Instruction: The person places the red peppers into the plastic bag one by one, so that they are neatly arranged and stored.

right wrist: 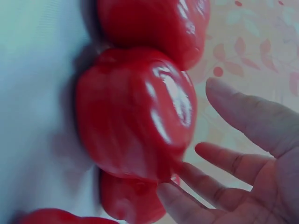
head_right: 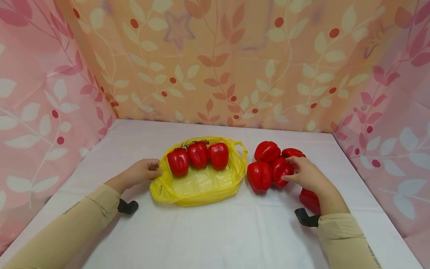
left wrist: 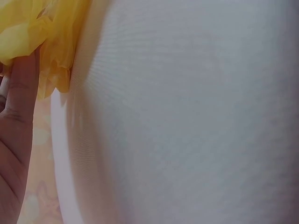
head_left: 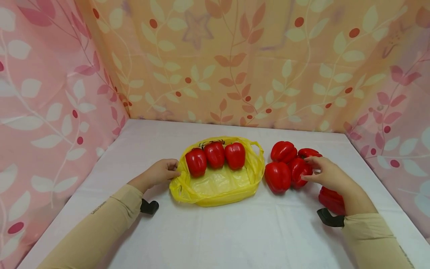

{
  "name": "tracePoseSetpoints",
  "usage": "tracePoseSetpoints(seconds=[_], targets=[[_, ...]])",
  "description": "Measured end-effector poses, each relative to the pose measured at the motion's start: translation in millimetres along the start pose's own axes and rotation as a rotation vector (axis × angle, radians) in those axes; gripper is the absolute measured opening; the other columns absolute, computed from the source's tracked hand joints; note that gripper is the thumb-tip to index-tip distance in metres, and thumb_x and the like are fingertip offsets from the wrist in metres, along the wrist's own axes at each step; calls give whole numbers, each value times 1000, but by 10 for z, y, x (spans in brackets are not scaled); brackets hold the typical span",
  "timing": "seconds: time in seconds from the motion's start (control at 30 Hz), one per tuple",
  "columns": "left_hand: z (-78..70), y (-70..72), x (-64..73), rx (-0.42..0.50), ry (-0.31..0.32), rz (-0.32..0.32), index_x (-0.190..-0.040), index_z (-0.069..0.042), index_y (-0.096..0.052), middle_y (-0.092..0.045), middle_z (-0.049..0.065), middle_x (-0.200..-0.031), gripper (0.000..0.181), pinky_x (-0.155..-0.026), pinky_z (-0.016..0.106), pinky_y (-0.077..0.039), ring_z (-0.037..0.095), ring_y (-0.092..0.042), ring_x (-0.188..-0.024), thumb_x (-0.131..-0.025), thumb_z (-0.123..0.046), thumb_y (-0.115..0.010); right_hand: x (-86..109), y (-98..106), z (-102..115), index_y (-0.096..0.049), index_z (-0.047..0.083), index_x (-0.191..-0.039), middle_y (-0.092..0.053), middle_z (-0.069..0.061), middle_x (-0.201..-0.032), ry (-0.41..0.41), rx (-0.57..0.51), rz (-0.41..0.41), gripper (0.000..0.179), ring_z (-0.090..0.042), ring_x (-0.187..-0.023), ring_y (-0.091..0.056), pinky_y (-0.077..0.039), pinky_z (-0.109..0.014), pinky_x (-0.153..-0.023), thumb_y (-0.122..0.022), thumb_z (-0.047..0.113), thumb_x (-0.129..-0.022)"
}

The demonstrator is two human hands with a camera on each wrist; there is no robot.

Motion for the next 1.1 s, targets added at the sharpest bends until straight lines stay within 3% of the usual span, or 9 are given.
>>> tracePoseSetpoints(seconds=[0.2,0.43,0.87,1.1], targets=[[-7,-1,5,0,2,3,-94,-9,-58,-57,8,-84,11,-72,28,-50,21,-54,-79,-87,-17,-62,-10,-84,-89,-35,-4,-134,-39,-29,-125,-23,3,-18,85,-47,-112,-41,-44,-56,-82,-73,39,-73],[-21,0,7,5,-18,8,-93,-8,-58,-58,8,-83,10,-70,28,-49,20,-54,-77,-87,-16,-62,-56,-179,-110,-31,-6,-134,-44,-31,-119,19,-16,-32,85,-47,-109,-43,-41,-56,-85,-75,32,-73],[-30,-12,12,2,-32,9,-94,-7,-58,-58,7,-83,12,-70,28,-49,19,-53,-76,-87,-15,-62,-115,-312,-107,-15,-5,-141,-31,-31,-130,52,11,-3,108,-49,-117,-29,-37,-62,-87,-81,31,-64],[-42,-20,19,12,-40,17,-93,-6,-58,-56,8,-82,12,-70,29,-49,20,-53,-76,-86,-15,-62,-122,-324,-119,-13,-7,-141,-29,-33,-132,59,28,-12,109,-49,-119,-28,-35,-63,-88,-81,29,-64]])
Point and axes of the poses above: each hand's wrist, its own x-axis away from the middle knuckle, its own y-axis out of the back of the hand, z = x × y, the point moved 9 cm from there along -x, towards the middle knuckle
